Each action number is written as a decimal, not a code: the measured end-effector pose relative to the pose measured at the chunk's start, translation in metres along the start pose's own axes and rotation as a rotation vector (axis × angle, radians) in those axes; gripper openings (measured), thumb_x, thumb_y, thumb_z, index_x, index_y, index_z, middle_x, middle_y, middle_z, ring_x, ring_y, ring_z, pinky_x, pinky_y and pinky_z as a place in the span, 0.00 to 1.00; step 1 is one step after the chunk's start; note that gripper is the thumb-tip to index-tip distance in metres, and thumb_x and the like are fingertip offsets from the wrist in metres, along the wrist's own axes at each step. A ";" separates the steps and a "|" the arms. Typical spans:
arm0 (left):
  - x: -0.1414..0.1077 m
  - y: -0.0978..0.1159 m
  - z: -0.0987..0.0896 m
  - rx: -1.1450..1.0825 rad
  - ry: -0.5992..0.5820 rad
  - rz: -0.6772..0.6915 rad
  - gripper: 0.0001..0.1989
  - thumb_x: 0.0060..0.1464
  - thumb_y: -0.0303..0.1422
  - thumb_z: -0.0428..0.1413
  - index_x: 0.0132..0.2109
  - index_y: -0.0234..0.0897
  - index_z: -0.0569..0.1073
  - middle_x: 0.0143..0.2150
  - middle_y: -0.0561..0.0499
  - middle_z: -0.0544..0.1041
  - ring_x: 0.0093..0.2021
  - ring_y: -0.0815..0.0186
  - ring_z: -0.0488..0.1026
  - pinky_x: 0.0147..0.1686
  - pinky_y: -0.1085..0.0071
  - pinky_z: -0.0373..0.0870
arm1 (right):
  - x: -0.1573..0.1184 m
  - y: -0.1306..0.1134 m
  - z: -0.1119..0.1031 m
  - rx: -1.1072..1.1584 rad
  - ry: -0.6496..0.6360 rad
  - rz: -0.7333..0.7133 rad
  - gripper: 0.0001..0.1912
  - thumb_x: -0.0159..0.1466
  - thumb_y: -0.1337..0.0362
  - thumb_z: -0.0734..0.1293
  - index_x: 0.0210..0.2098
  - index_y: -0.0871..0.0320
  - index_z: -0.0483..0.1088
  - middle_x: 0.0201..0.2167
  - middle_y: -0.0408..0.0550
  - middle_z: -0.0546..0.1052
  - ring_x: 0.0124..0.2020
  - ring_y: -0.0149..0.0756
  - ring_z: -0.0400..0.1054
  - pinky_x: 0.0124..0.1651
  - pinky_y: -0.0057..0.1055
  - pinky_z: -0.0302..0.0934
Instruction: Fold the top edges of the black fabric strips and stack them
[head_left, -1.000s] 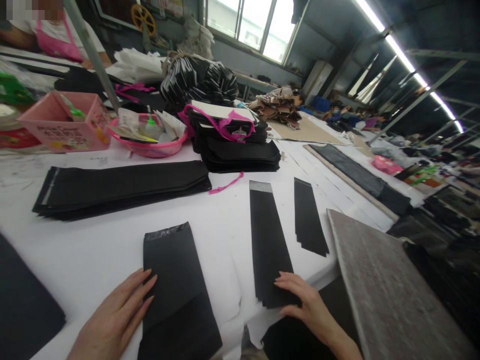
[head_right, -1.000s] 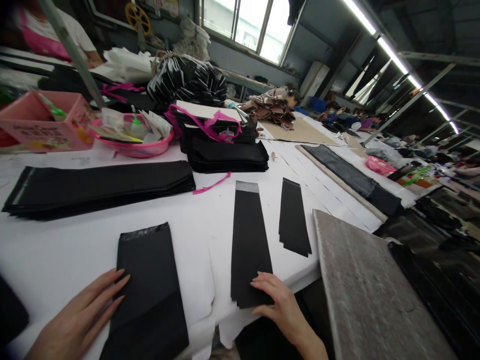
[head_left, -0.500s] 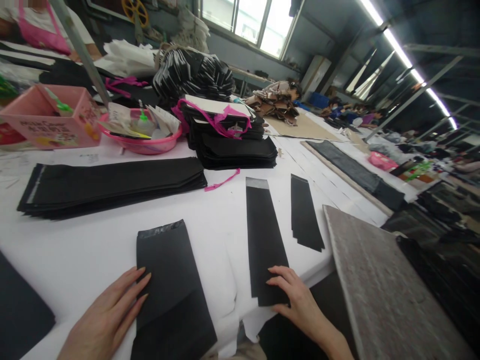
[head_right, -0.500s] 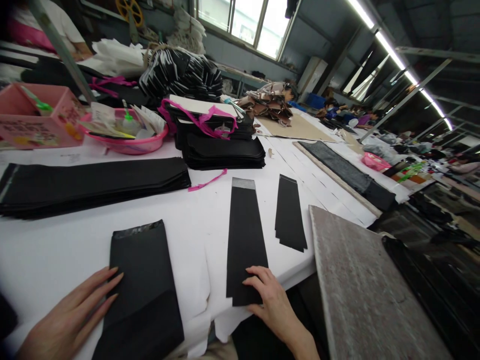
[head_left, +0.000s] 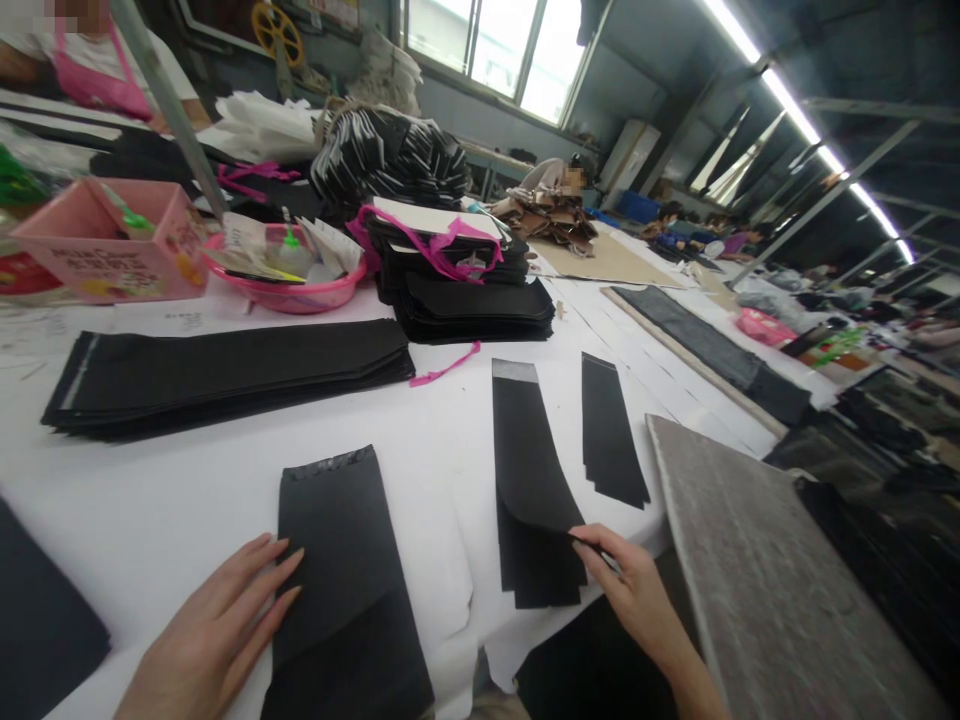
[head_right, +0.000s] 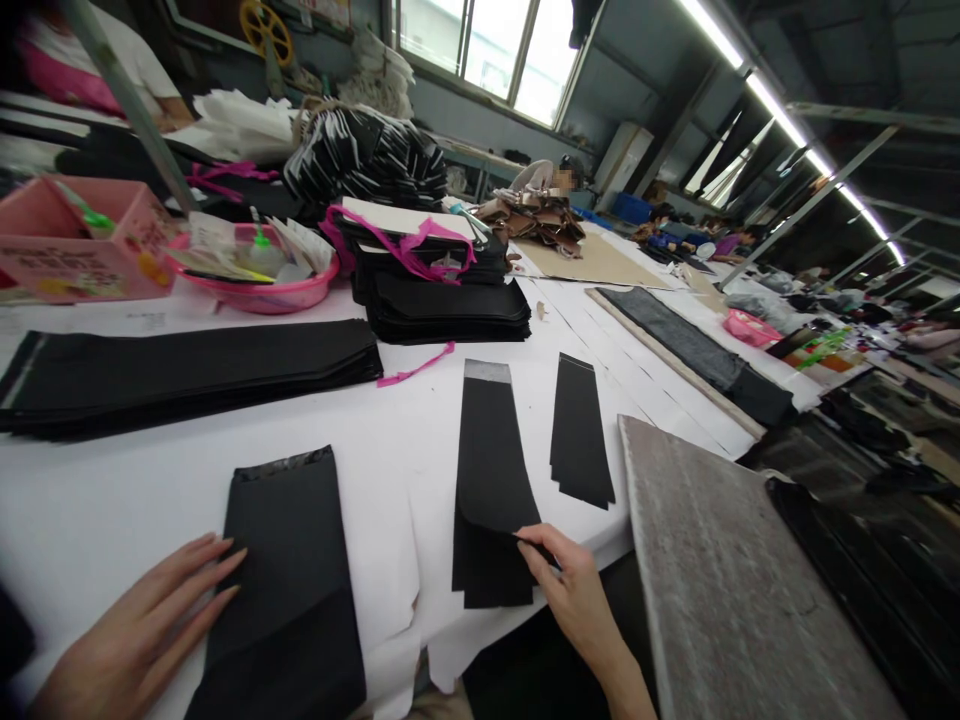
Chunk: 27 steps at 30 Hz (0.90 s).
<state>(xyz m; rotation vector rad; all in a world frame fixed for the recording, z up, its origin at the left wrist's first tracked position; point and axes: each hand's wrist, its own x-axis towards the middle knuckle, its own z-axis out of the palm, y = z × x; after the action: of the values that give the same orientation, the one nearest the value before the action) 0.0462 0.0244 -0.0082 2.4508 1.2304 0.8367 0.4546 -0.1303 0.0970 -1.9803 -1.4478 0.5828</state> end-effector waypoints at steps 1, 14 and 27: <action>0.006 0.006 -0.002 0.009 -0.005 0.034 0.20 0.58 0.46 0.49 0.55 0.47 0.69 0.57 0.51 0.69 0.58 0.55 0.65 0.59 0.51 0.62 | 0.000 -0.007 -0.003 -0.015 0.026 -0.061 0.08 0.66 0.61 0.62 0.41 0.54 0.72 0.39 0.45 0.76 0.43 0.37 0.71 0.47 0.30 0.65; 0.119 0.166 0.018 -0.367 -0.347 0.441 0.24 0.58 0.30 0.54 0.61 0.39 0.61 0.61 0.46 0.65 0.62 0.63 0.58 0.62 0.63 0.59 | 0.005 -0.045 -0.001 -0.168 -0.034 -0.442 0.14 0.67 0.72 0.59 0.48 0.52 0.68 0.45 0.46 0.75 0.49 0.33 0.68 0.51 0.29 0.65; 0.126 0.179 0.036 -0.575 -0.443 0.303 0.09 0.62 0.29 0.48 0.44 0.38 0.73 0.39 0.51 0.76 0.40 0.67 0.73 0.41 0.73 0.68 | 0.008 -0.036 0.000 0.027 0.280 -0.278 0.04 0.64 0.64 0.65 0.38 0.53 0.72 0.42 0.46 0.77 0.49 0.38 0.69 0.53 0.34 0.62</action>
<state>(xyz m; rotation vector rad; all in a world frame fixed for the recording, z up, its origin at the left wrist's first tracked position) 0.2424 0.0184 0.0955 2.1852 0.3952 0.5625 0.4323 -0.1151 0.1216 -1.7187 -1.4922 0.1931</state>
